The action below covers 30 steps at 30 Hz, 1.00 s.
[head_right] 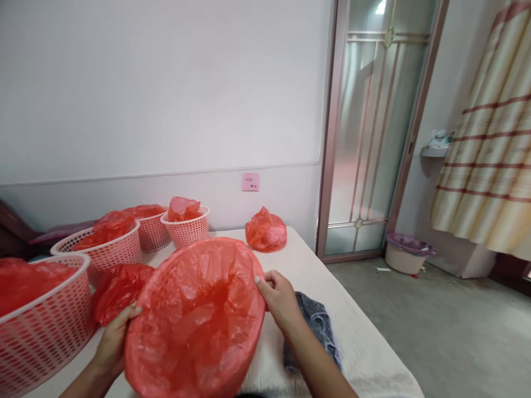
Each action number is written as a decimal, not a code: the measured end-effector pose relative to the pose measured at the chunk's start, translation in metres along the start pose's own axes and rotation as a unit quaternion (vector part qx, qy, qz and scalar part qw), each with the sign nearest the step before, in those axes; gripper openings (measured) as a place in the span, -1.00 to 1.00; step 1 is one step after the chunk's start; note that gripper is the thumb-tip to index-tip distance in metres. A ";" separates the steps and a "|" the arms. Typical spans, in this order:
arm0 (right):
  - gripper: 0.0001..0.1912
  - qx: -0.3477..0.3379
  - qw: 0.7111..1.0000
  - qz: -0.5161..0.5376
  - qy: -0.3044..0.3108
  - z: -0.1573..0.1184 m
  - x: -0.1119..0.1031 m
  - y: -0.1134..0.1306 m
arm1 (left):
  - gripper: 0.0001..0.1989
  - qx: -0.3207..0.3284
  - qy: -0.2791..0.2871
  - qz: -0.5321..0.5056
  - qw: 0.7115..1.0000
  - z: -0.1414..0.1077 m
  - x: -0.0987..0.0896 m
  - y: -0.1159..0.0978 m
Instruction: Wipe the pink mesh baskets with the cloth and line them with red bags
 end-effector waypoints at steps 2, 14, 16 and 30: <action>-0.72 -0.031 0.998 -0.047 -0.018 0.001 -0.008 0.010 | -0.86 0.070 0.039 0.052 0.995 0.000 0.010 -0.008; -0.77 -0.082 0.980 -0.184 -0.004 -0.024 -0.015 0.000 | -0.62 0.059 0.054 0.354 0.932 -0.015 -0.018 -0.019; -0.76 -0.081 0.979 -0.185 0.001 -0.028 -0.014 -0.001 | -0.60 0.178 -0.061 0.400 0.897 -0.029 -0.029 -0.057; -0.88 -0.122 0.958 -0.254 0.056 -0.053 0.006 0.015 | -0.53 0.324 0.091 0.709 0.620 -0.018 0.170 0.023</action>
Point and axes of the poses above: each hand's wrist, its own z-axis towards the middle knuckle, its own x-axis out of the palm, y = z × x, the point moved 9 cm from there along z, towards the middle knuckle, and after that the axes turned 4 degrees about -x, right-handed, at the moved point
